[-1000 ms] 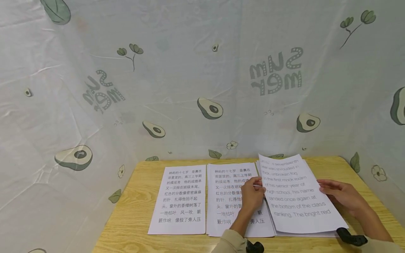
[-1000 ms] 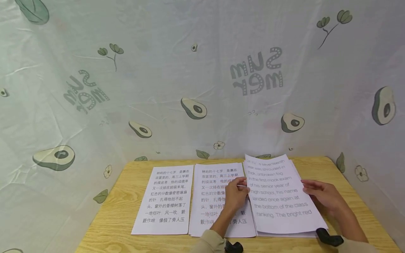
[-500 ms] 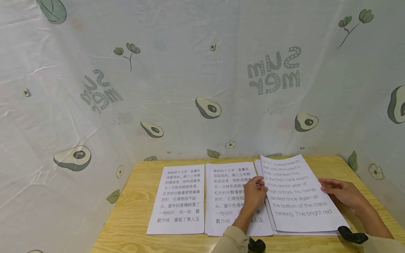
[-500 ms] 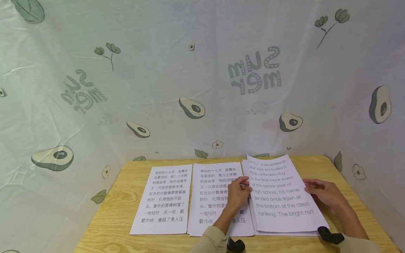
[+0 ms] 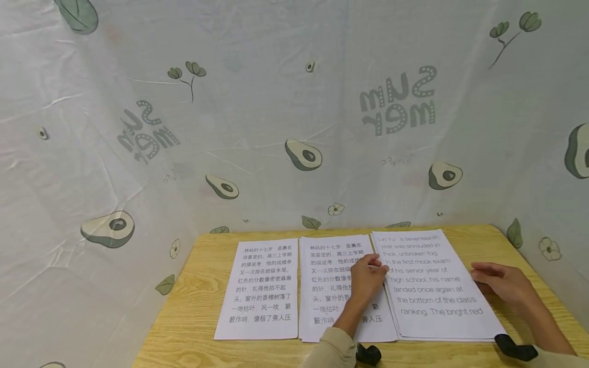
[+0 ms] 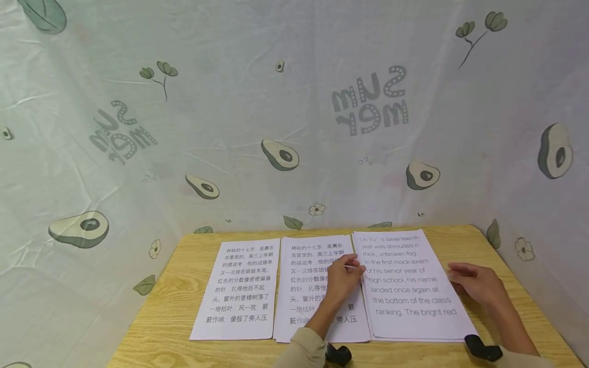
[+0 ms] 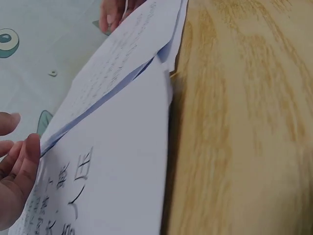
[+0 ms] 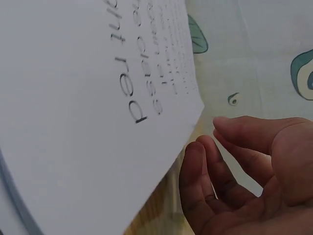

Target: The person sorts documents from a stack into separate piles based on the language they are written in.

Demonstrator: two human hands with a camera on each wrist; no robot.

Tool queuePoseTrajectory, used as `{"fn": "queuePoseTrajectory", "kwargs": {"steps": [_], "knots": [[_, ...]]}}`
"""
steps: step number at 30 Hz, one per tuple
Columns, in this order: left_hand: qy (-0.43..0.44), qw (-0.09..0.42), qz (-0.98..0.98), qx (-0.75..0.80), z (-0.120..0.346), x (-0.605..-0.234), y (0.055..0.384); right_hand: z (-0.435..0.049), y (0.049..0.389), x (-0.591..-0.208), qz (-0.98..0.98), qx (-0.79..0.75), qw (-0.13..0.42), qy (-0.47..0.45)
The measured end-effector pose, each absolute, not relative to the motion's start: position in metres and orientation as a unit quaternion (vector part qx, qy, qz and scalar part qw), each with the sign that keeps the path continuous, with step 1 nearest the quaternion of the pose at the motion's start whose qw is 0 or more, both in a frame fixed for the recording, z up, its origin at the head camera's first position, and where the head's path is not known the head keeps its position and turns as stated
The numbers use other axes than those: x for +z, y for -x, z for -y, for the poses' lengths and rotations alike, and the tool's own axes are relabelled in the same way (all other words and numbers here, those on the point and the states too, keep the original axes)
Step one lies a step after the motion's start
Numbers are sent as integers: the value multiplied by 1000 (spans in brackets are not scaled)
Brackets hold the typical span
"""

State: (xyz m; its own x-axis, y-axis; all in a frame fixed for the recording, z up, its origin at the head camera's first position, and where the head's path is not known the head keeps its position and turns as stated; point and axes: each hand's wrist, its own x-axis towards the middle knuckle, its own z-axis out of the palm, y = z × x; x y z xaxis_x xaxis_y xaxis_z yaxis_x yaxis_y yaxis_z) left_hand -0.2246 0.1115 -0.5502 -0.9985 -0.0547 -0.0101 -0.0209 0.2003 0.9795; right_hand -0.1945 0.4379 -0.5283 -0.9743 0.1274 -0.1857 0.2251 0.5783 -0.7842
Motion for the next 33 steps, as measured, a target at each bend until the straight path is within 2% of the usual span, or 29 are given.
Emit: {"fn": "queuePoseTrajectory", "kwargs": {"steps": [6,17,33], "knots": [[-14,28,767,-641,-88,-549,226,-419,186,-518,-889,-448,43,-81],[4,51,800,-598,-31,-553,224,-360,187,-514,-851,-517,91,-30],[1,52,817,-575,45,-551,213,-279,191,-524,-824,-559,98,-18]]}}
